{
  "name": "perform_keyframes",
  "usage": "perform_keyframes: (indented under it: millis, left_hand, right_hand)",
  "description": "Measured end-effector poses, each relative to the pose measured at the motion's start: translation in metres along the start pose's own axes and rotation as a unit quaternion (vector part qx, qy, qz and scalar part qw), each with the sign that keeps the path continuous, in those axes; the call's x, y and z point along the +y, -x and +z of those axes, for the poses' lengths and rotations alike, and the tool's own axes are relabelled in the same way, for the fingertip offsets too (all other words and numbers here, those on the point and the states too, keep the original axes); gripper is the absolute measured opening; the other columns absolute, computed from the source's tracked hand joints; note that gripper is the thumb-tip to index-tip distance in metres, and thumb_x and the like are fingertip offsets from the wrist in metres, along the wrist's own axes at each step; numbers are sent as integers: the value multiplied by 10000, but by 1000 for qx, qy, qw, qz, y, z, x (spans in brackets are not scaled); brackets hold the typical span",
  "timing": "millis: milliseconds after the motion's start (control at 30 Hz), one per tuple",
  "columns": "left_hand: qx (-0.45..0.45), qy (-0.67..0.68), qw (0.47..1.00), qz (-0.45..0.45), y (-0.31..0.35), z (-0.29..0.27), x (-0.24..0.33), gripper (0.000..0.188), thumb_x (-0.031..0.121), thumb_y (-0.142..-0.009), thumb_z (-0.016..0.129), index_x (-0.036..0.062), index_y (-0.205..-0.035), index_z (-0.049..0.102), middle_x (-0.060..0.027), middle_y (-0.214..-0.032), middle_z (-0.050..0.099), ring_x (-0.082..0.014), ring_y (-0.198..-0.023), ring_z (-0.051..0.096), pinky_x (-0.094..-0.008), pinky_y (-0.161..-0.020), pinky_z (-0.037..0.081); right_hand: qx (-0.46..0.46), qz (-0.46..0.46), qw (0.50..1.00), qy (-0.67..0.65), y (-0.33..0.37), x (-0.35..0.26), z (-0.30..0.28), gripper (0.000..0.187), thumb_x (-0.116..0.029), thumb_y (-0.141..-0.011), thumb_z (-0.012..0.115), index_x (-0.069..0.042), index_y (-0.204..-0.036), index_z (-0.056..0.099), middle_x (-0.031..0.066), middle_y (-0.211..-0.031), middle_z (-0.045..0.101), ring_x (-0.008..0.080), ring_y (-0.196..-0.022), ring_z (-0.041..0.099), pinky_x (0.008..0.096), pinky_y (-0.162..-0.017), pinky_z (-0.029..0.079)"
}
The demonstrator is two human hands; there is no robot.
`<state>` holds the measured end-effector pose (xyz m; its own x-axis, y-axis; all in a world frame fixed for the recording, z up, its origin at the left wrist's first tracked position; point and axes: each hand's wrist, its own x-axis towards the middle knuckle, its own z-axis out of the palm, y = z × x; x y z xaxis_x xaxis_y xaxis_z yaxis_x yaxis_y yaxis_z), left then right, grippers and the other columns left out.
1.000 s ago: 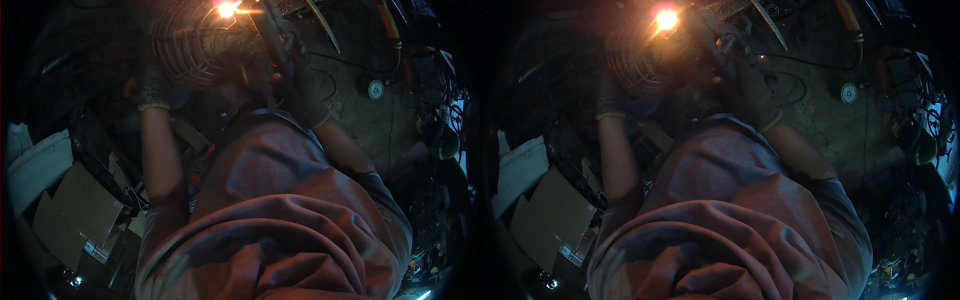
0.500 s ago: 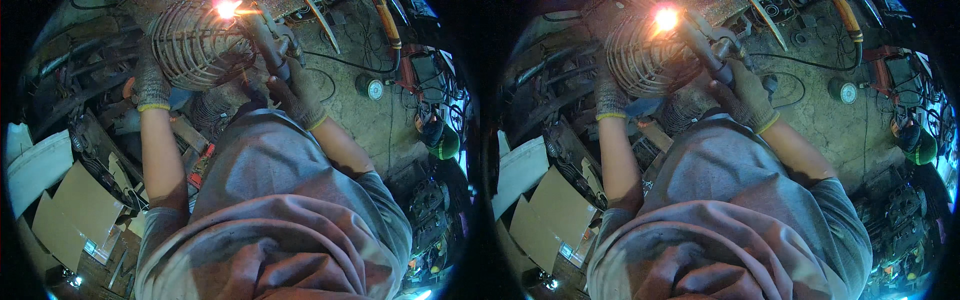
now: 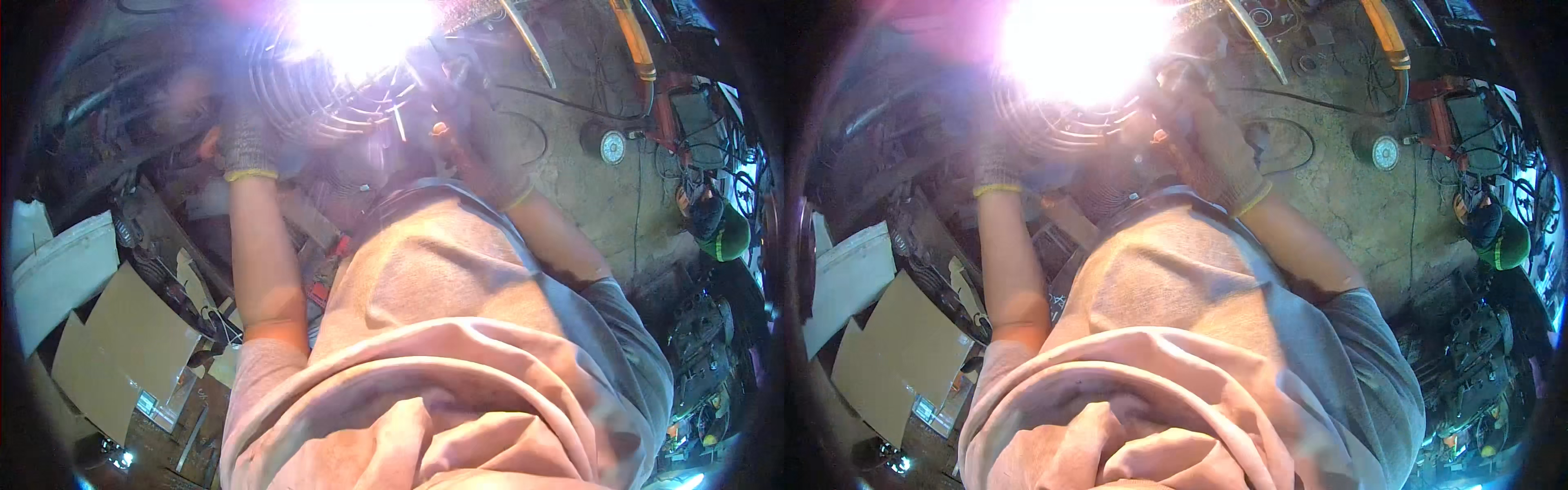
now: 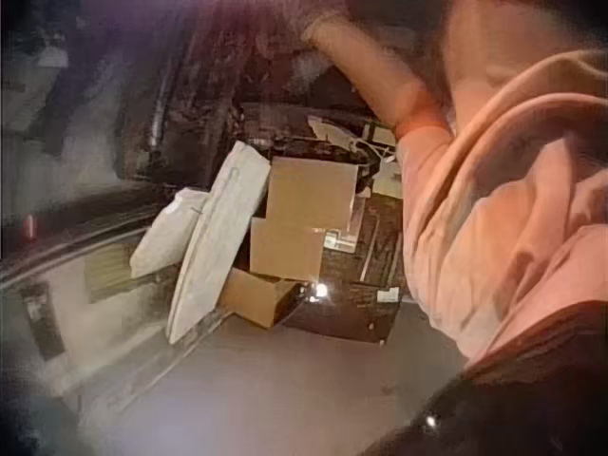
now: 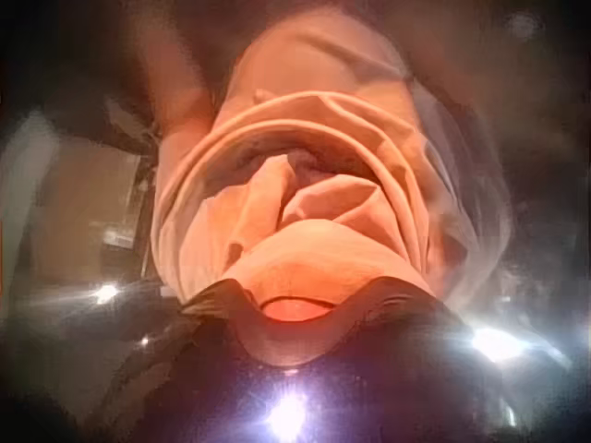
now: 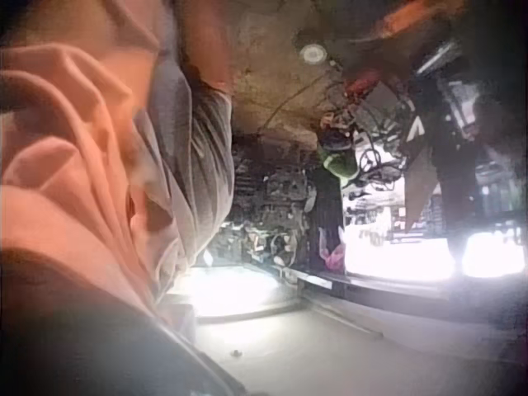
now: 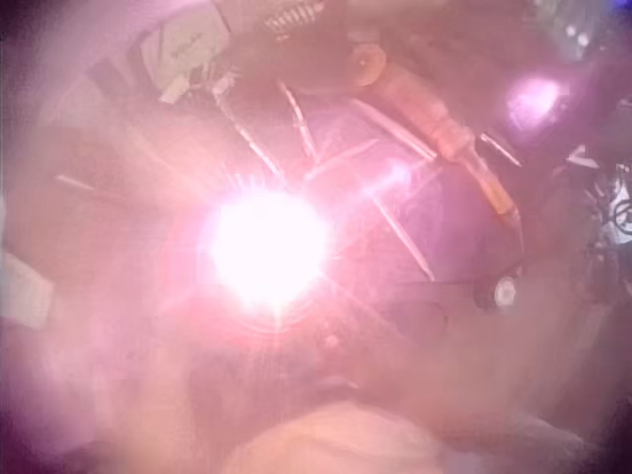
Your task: The person welds a metal wire cage by hand in a fabrication shop. The person uses a handheld welder to apply heat to joints, hammers the metal frame to shape it, and turns the cage over to weld different sections.
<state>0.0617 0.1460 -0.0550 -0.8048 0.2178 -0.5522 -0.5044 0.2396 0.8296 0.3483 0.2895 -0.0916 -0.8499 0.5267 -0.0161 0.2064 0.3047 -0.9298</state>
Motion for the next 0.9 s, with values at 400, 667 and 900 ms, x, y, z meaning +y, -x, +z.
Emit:
perform_keyframes:
  millis: [400, 667, 900]
  left_hand:
    - [-25, 4, 1000, -2, -21, -18, -11, 669, 518, -969, 504, -16, -1372, 492, -184, -1360, 548, -307, -1180, 567, -407, -969, 478]
    - [-83, 3, 996, 40, -32, -40, -26, 616, 476, -1003, 435, 54, -1449, 403, -118, -1464, 430, -268, -1295, 444, -413, -1063, 376]
    - [-195, -73, 957, 204, -75, -65, -53, 591, 454, -1030, 381, 102, -1503, 342, -77, -1531, 358, -239, -1368, 377, -424, -1115, 325]
  right_hand:
    - [10, 89, 995, 44, 2, -13, -8, 500, -366, -931, 614, -19, -1275, 509, 129, -892, 666, 223, -723, 661, 368, -627, 521]
    - [12, 70, 989, -126, -7, -34, -17, 368, -221, -880, 658, -45, -1183, 546, 206, -969, 666, 364, -875, 674, 427, -768, 539]
    - [26, 38, 995, -94, 0, -4, -7, 492, -356, -945, 635, -13, -1249, 456, 39, -890, 623, 100, -735, 597, 261, -631, 510]
